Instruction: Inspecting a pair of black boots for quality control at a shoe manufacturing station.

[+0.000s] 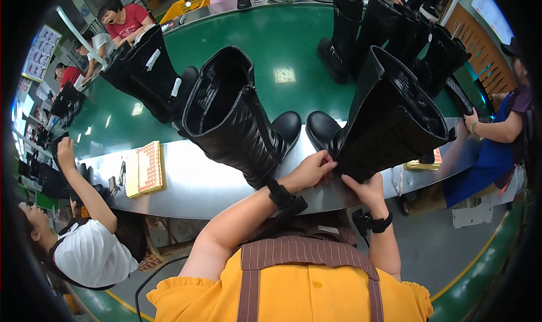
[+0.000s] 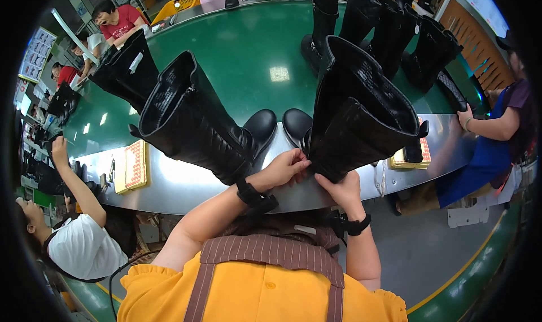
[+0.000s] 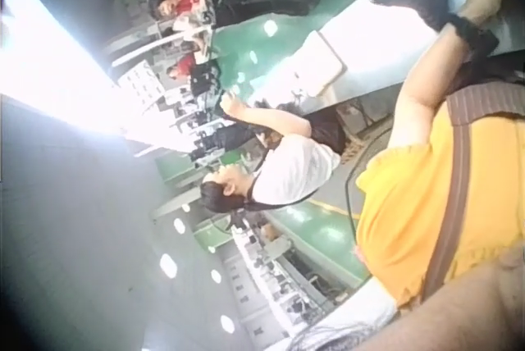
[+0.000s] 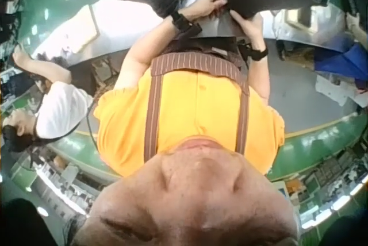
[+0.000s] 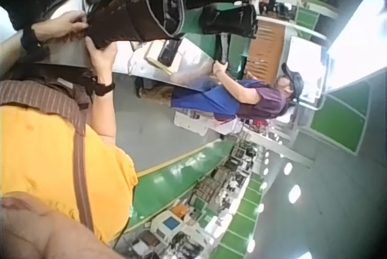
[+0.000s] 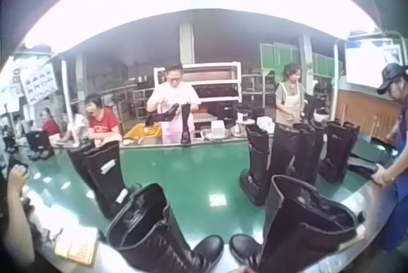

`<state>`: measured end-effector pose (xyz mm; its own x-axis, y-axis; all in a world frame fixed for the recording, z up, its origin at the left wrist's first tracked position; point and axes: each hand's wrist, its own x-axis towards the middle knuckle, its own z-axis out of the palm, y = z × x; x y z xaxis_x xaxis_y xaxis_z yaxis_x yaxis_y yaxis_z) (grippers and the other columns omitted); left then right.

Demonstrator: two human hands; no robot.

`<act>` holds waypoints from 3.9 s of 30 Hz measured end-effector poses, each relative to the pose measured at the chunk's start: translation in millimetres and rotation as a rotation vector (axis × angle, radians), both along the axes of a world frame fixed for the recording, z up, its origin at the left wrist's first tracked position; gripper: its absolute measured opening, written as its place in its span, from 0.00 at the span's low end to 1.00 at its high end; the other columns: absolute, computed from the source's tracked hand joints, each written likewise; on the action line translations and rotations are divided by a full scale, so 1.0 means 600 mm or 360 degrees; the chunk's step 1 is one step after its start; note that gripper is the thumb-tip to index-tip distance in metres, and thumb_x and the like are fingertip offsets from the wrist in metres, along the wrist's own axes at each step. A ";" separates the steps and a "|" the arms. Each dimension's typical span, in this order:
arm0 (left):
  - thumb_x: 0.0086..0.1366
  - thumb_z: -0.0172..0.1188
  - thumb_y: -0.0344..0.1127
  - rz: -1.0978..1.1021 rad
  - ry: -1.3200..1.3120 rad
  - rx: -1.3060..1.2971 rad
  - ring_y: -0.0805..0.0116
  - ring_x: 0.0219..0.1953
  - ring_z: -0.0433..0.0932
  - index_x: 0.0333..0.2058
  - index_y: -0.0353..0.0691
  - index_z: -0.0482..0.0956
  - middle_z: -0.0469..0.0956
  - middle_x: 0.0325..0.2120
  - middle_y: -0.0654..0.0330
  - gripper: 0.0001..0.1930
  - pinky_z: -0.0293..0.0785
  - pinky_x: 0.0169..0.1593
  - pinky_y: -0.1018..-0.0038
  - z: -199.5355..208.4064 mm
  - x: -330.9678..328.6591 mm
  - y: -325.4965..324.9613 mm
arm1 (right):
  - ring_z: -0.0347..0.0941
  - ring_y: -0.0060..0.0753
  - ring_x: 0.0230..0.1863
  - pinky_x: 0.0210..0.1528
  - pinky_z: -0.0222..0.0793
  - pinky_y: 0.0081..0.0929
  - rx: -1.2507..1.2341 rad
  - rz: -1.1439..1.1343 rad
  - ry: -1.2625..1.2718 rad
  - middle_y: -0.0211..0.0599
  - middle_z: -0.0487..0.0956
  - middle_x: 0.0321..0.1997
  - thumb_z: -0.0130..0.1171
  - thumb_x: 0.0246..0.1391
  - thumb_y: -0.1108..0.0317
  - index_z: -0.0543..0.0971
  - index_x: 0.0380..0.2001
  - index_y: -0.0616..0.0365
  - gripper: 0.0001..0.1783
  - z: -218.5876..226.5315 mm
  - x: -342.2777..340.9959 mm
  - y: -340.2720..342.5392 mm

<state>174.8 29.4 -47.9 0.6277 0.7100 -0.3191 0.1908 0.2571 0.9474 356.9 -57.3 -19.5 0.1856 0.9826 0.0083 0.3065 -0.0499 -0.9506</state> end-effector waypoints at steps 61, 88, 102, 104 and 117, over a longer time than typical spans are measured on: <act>0.64 0.56 0.38 0.0517 -0.1358 -0.0496 0.60 0.58 0.70 0.58 0.35 0.67 0.73 0.55 0.54 0.25 0.60 0.65 0.57 0.087 -0.180 -0.081 | 0.72 0.37 0.55 0.62 0.64 0.41 -0.0112 0.0309 0.1795 0.41 0.77 0.53 0.55 0.57 0.55 0.73 0.54 0.63 0.27 0.056 -0.120 0.007; 0.65 0.57 0.32 0.0581 -0.1080 -0.0557 0.63 0.55 0.72 0.57 0.35 0.68 0.74 0.53 0.55 0.23 0.65 0.62 0.64 0.073 -0.194 -0.089 | 0.73 0.36 0.55 0.63 0.63 0.36 -0.0107 0.0203 0.1536 0.40 0.77 0.53 0.59 0.53 0.63 0.74 0.52 0.64 0.24 0.016 -0.092 -0.004; 0.63 0.59 0.31 0.0551 -0.0927 -0.0135 0.69 0.52 0.72 0.54 0.35 0.71 0.74 0.51 0.60 0.20 0.67 0.58 0.70 0.086 -0.199 -0.092 | 0.71 0.33 0.56 0.63 0.62 0.34 0.0034 0.0163 0.1486 0.36 0.75 0.55 0.59 0.52 0.68 0.73 0.54 0.62 0.25 -0.014 -0.088 0.001; 0.63 0.59 0.31 0.0537 -0.0593 0.0195 0.73 0.49 0.72 0.53 0.34 0.73 0.74 0.49 0.63 0.20 0.68 0.55 0.73 0.085 -0.201 -0.091 | 0.71 0.31 0.54 0.62 0.63 0.32 0.0102 0.0080 0.1462 0.34 0.75 0.53 0.60 0.49 0.74 0.73 0.54 0.61 0.26 -0.017 -0.093 0.003; 0.66 0.56 0.38 0.0471 -0.1105 -0.0605 0.62 0.60 0.66 0.61 0.34 0.62 0.66 0.58 0.54 0.28 0.66 0.59 0.67 0.078 -0.187 -0.075 | 0.64 0.31 0.61 0.64 0.59 0.30 0.0519 0.0156 0.0026 0.39 0.67 0.60 0.63 0.52 0.72 0.66 0.59 0.61 0.31 0.035 -0.152 0.062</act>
